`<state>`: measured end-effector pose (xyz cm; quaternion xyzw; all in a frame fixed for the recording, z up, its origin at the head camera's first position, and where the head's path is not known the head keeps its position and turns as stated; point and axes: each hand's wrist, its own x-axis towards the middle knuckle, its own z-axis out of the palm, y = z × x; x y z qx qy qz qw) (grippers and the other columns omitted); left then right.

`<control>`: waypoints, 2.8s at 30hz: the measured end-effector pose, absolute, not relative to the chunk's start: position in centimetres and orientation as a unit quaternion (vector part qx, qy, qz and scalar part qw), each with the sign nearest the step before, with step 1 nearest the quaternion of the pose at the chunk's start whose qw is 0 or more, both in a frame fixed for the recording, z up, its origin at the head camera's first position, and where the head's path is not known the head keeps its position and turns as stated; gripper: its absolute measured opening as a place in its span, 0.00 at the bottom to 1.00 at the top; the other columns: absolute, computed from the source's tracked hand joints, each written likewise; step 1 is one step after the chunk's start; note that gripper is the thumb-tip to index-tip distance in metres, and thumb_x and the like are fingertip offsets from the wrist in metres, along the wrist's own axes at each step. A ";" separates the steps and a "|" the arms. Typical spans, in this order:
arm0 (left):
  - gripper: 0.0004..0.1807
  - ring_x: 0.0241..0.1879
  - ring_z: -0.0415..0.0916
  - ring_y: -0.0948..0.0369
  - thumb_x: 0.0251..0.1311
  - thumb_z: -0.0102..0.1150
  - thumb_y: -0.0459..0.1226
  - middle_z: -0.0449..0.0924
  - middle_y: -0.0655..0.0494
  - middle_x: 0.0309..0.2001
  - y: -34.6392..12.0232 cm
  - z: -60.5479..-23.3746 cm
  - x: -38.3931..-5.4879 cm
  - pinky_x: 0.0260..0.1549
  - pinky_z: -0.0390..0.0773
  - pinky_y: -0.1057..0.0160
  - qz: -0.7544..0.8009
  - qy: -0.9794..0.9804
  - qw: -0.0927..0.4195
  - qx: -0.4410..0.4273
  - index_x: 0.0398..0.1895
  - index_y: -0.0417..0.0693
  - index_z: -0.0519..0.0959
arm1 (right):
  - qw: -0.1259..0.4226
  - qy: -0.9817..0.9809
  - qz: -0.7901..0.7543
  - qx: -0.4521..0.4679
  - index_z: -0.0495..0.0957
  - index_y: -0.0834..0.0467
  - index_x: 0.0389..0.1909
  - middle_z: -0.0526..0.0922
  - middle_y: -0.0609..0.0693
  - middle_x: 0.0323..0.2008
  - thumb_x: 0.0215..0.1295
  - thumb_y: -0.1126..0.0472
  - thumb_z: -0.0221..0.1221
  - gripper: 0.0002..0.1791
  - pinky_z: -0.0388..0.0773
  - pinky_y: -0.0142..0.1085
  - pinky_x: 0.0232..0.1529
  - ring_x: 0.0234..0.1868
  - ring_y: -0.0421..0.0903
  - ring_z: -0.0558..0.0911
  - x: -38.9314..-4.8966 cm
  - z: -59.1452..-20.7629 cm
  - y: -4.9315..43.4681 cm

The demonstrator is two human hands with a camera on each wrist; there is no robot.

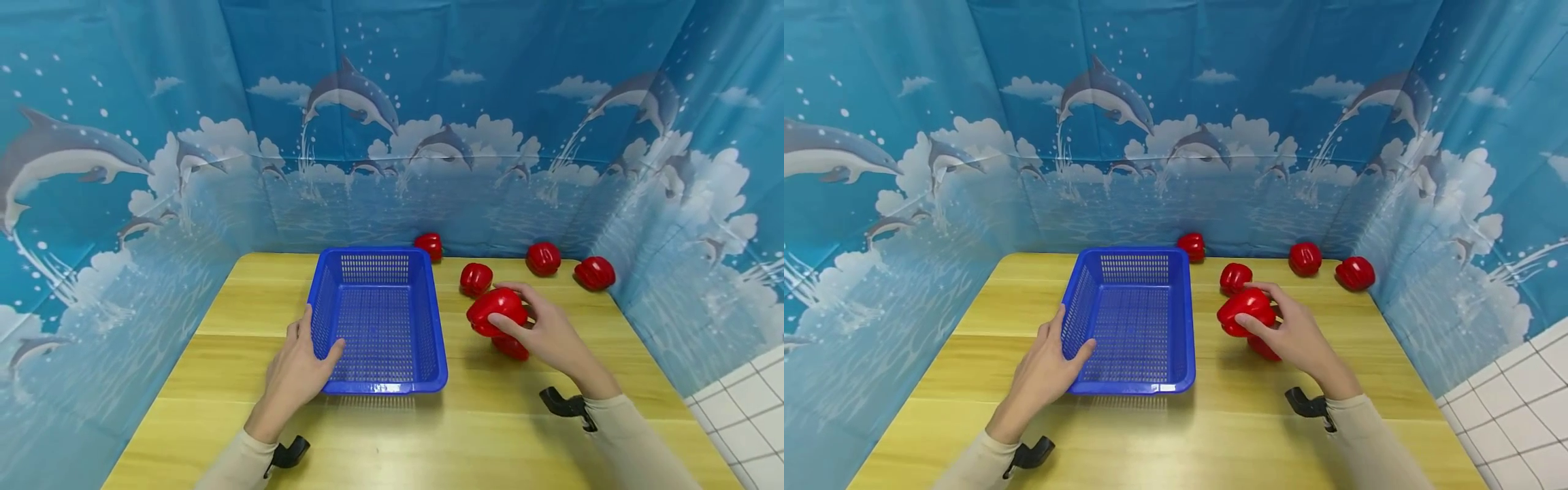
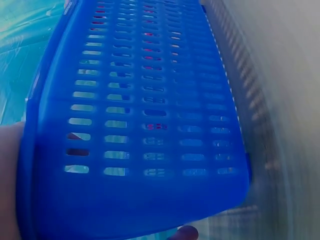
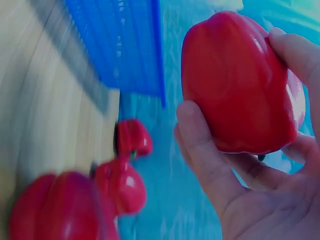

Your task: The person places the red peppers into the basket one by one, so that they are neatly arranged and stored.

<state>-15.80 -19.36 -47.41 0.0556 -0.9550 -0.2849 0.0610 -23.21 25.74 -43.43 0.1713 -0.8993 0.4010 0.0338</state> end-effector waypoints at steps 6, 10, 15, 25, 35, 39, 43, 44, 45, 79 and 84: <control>0.58 0.51 0.91 0.36 0.82 0.64 0.62 0.68 0.29 0.87 -19.4 -47.7 -15.8 0.32 0.87 0.48 -0.274 -0.957 0.067 0.058 0.99 0.47 0.46 | 0.020 -0.900 0.385 0.205 0.72 0.48 0.86 0.86 0.63 0.73 0.77 0.38 0.76 0.44 0.97 0.54 0.55 0.63 0.65 0.92 -26.1 -42.9 21.1; 0.59 0.40 0.87 0.44 0.82 0.64 0.63 0.70 0.29 0.84 -19.4 -48.0 -16.0 0.26 0.79 0.56 -0.274 -0.958 0.064 0.061 1.00 0.49 0.45 | 0.016 -0.896 0.377 0.233 0.73 0.46 0.86 0.85 0.61 0.75 0.75 0.39 0.78 0.45 0.96 0.56 0.58 0.66 0.64 0.90 -27.8 -42.8 18.5; 0.60 0.44 0.90 0.39 0.81 0.63 0.64 0.69 0.29 0.85 -19.3 -48.0 -16.1 0.29 0.84 0.51 -0.268 -0.959 0.069 0.066 1.00 0.49 0.45 | 0.007 -0.880 0.389 0.273 0.72 0.48 0.87 0.83 0.60 0.77 0.74 0.49 0.80 0.45 0.97 0.53 0.56 0.65 0.63 0.90 -29.3 -42.2 15.7; 0.62 0.36 0.86 0.44 0.80 0.65 0.64 0.66 0.27 0.87 -19.2 -48.3 -16.1 0.24 0.80 0.56 -0.266 -0.960 0.058 0.065 1.00 0.47 0.43 | -0.009 -0.883 0.358 0.303 0.69 0.52 0.88 0.82 0.58 0.78 0.72 0.56 0.80 0.47 0.91 0.61 0.68 0.72 0.61 0.86 -31.9 -41.3 10.9; 0.61 0.44 0.91 0.36 0.81 0.65 0.63 0.65 0.26 0.87 -19.4 -48.0 -16.1 0.32 0.90 0.45 -0.261 -0.961 0.063 0.067 0.99 0.46 0.43 | -0.027 -0.893 0.317 0.319 0.72 0.55 0.85 0.84 0.60 0.75 0.72 0.56 0.81 0.45 0.90 0.61 0.70 0.74 0.61 0.85 -33.9 -41.5 6.0; 0.62 0.43 0.91 0.35 0.80 0.65 0.63 0.64 0.26 0.88 -19.3 -48.2 -16.2 0.33 0.91 0.44 -0.261 -0.961 0.057 0.067 0.99 0.45 0.42 | -0.032 -0.901 0.299 0.314 0.73 0.52 0.86 0.85 0.60 0.75 0.72 0.55 0.81 0.45 0.90 0.62 0.71 0.75 0.62 0.85 -34.3 -41.8 4.5; 0.62 0.43 0.91 0.35 0.80 0.64 0.63 0.65 0.25 0.87 -19.2 -48.2 -16.2 0.33 0.91 0.44 -0.260 -0.962 0.059 0.065 0.99 0.45 0.42 | -0.027 -0.907 0.289 0.304 0.74 0.49 0.86 0.84 0.61 0.76 0.73 0.55 0.81 0.44 0.89 0.63 0.72 0.76 0.63 0.84 -34.9 -42.5 3.1; 0.61 0.42 0.90 0.35 0.80 0.64 0.63 0.65 0.25 0.87 -19.1 -48.2 -16.3 0.33 0.91 0.44 -0.260 -0.962 0.061 0.065 0.99 0.45 0.43 | -0.025 -0.909 0.286 0.302 0.74 0.48 0.86 0.83 0.61 0.76 0.73 0.55 0.81 0.44 0.88 0.64 0.72 0.76 0.64 0.84 -35.1 -42.8 2.8; 0.61 0.42 0.91 0.36 0.80 0.65 0.63 0.66 0.25 0.86 -19.1 -48.2 -16.2 0.33 0.91 0.44 -0.259 -0.962 0.063 0.065 0.99 0.45 0.43 | -0.024 -0.909 0.285 0.302 0.74 0.48 0.85 0.83 0.62 0.76 0.73 0.55 0.81 0.44 0.88 0.65 0.73 0.76 0.64 0.84 -35.2 -43.1 2.5; 0.61 0.42 0.90 0.38 0.79 0.67 0.62 0.69 0.25 0.84 -18.9 -48.5 -15.9 0.36 0.92 0.43 -0.257 -0.962 0.069 0.063 0.99 0.43 0.46 | -0.042 -0.920 0.280 0.270 0.73 0.52 0.85 0.80 0.64 0.74 0.71 0.56 0.83 0.45 0.82 0.64 0.79 0.76 0.62 0.82 -37.4 -47.0 -1.6; 0.60 0.46 0.91 0.35 0.80 0.67 0.61 0.70 0.25 0.83 -18.8 -48.4 -16.2 0.39 0.93 0.40 -0.255 -0.962 0.079 0.060 0.99 0.43 0.47 | -0.029 -0.918 0.287 0.271 0.73 0.51 0.86 0.80 0.63 0.74 0.70 0.58 0.83 0.47 0.82 0.63 0.80 0.75 0.62 0.82 -37.7 -47.1 -1.6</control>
